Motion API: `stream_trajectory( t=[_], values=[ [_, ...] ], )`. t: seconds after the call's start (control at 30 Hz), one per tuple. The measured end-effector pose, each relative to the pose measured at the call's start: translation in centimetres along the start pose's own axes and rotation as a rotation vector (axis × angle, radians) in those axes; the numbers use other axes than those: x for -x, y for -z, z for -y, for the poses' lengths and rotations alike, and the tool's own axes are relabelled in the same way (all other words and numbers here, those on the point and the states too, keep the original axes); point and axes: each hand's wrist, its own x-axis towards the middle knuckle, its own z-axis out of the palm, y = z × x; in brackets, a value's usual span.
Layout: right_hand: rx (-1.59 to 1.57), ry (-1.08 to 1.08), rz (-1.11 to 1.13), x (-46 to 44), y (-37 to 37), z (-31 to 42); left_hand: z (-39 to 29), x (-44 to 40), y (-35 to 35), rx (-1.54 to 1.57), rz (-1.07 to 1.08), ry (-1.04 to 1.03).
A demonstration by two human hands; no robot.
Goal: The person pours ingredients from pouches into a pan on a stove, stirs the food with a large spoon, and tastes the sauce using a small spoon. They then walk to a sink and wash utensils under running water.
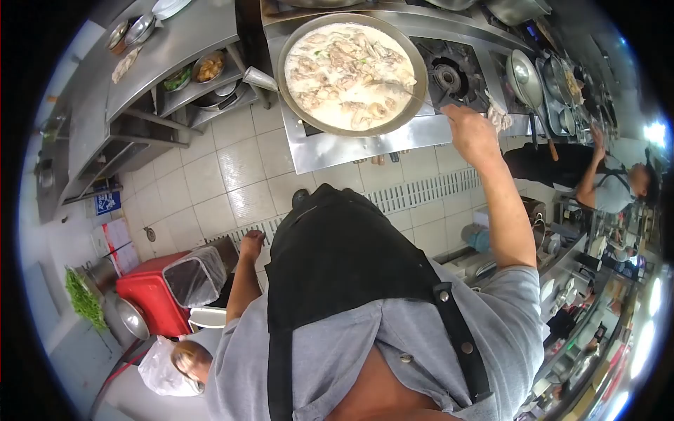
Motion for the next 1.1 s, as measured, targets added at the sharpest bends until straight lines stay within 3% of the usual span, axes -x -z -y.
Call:
stream_trajectory(
  t=[0.1,0.27,0.43,0.57,0.6,0.77,0.83,0.93,1.0,1.1],
  values=[
    [-0.06,-0.037,-0.069,0.6,0.6,-0.2,-3.1,0.9,0.8,-0.005,-0.034,-0.045],
    [-0.269,-0.103,-0.114,3.7,1.3,0.3,0.6,-0.6,-0.7,0.088,-0.069,-0.026],
    [-0.274,-0.184,-0.05,4.3,-2.8,1.0,0.7,1.9,-1.6,-0.187,-0.03,0.059],
    [-0.371,-0.152,-0.19,3.8,-4.0,-0.3,1.4,2.6,-2.7,0.125,-0.056,0.11],
    [-0.431,-0.228,-0.142,3.9,-2.8,0.2,1.4,2.7,-3.0,0.192,-0.067,0.11],
    [-0.6,-0.091,-0.197,4.1,-3.9,1.9,-2.0,4.0,-3.5,-0.002,0.021,0.062],
    [-0.639,-0.017,-0.189,2.9,-4.5,3.6,-1.9,4.8,-4.9,0.051,-0.06,0.019],
    [-0.466,0.068,-0.011,0.9,-3.6,5.3,-2.6,5.9,-6.6,0.008,-0.134,-0.031],
    [-0.393,0.14,-0.068,-1.0,-5.1,4.6,-0.3,5.5,-7.5,-0.106,-0.112,-0.129],
    [-0.282,0.231,-0.124,-3.3,-4.1,3.6,-2.0,8.8,-8.0,-0.183,-0.102,-0.203]
  ],
)
